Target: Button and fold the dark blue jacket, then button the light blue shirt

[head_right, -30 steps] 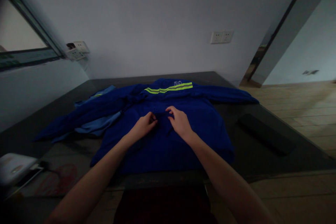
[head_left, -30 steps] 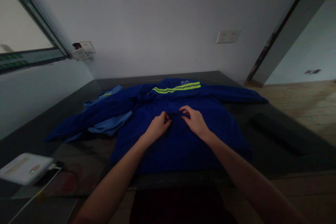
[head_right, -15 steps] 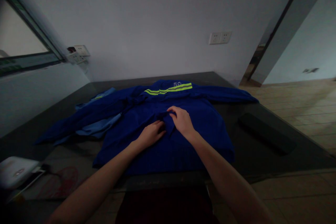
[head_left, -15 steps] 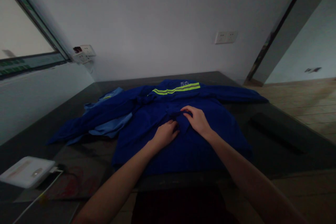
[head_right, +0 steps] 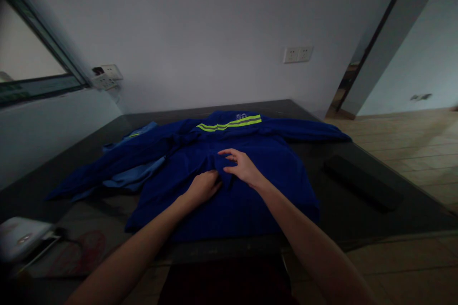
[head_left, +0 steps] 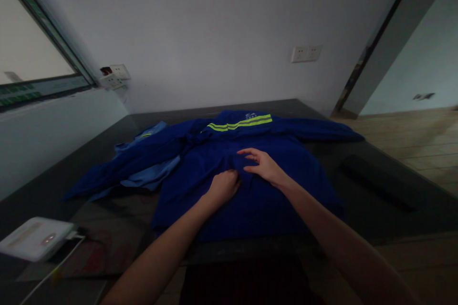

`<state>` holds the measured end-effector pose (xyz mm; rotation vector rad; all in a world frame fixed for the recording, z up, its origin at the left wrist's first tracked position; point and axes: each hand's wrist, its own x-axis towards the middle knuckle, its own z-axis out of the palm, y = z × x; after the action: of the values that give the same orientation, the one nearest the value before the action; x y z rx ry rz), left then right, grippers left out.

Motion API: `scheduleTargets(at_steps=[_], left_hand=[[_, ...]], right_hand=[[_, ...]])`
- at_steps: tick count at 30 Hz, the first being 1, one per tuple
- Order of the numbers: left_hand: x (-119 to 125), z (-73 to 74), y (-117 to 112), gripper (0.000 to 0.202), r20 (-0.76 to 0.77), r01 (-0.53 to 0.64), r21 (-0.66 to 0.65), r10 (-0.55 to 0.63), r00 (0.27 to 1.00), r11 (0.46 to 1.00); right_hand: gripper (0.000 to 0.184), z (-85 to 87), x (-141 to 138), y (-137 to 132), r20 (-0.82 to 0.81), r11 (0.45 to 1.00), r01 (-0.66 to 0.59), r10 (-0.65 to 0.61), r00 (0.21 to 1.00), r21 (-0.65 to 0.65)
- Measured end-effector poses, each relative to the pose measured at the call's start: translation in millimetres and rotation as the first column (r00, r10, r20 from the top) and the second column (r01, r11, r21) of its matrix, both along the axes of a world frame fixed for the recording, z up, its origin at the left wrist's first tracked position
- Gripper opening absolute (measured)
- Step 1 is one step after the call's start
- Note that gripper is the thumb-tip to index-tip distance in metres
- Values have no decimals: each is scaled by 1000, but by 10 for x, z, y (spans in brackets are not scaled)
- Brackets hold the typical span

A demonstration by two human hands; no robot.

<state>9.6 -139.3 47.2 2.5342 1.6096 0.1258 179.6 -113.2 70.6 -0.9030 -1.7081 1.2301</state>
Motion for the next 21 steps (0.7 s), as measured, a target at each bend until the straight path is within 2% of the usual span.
scheduleTargets(at_steps=[3,5,9,12,14,17,21], left_hand=[[4,51,-7,23,5,-35,-8,35,999,999],[10,103,-6,27,42,-76,-4,76,996,997],[3,175,17,30,167,-174,18,169,971,985],[-29,175,46,23,242,-193,51,176,954,980],[-55,163,64,18,314,-180,76,148,938,981],[-85,154,87,16,446,-179,83,124,886,980],[-94,159,92,16,554,-185,86,107,826,979]], right_hand=[[46,25,20,2,-114,984,-120,106,988,-130],[41,23,31,15,-160,971,-140,109,981,-194],[27,-8,47,55,-208,968,25,-79,975,-251],[25,-21,59,81,-240,959,124,-187,952,-256],[25,-18,67,92,-271,948,118,-201,941,-295],[25,-6,75,100,-346,909,46,-204,916,-414],[23,-3,69,101,-481,871,-43,-229,846,-490]])
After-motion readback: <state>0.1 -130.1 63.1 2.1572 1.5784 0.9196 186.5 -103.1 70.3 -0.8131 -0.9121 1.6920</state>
